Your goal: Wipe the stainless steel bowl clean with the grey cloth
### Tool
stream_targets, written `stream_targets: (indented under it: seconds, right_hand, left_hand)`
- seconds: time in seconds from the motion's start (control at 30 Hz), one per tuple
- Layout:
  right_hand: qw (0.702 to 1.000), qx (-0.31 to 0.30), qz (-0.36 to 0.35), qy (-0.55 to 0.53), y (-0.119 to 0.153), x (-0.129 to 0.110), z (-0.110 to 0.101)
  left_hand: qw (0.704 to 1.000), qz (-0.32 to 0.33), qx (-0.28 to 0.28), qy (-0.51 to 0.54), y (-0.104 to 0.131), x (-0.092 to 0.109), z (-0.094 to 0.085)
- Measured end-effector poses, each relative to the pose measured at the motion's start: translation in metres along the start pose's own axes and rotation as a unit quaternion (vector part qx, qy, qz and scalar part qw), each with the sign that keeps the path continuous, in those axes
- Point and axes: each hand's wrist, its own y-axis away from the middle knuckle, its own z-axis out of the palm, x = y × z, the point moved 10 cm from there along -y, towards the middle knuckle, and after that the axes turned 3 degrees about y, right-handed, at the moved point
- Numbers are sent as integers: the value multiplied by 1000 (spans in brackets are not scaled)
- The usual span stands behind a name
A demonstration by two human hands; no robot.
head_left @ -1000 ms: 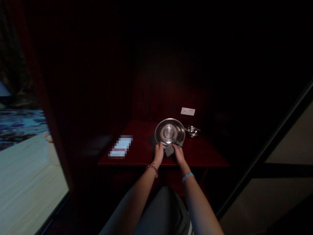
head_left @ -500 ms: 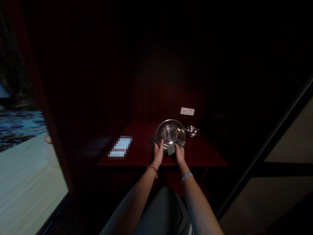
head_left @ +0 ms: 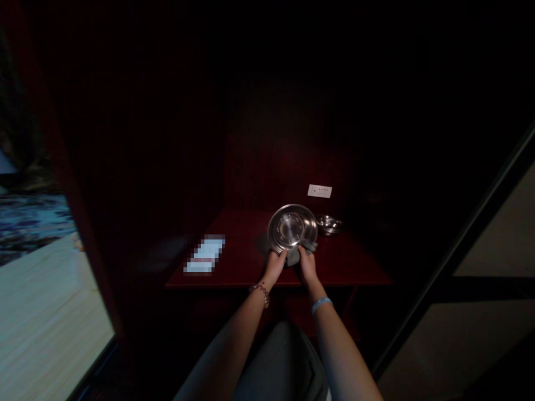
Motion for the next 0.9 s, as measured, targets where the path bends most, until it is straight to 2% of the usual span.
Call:
stream_targets:
  seconds: [0.17,0.43,0.5,0.63,0.9]
  right_hand:
    - [1000,-21,10,18,1,2,5]
    - [999,-28,-8,13,8,-10,10]
    - [1000,-23,-10,13,8,-10,9]
    - [1000,-6,-2,-9,5,-6,5]
    - [999,1,16,-39,5,-4,2]
  left_hand:
    - [999,-29,43,-7,0,-6,-11]
    - [985,11,167,41,8,17,-36]
    - [986,13,156,55,7,19,-34]
    - [994,17,91,63,5,19,-19]
    - [999,-27,-10,45,5,3,8]
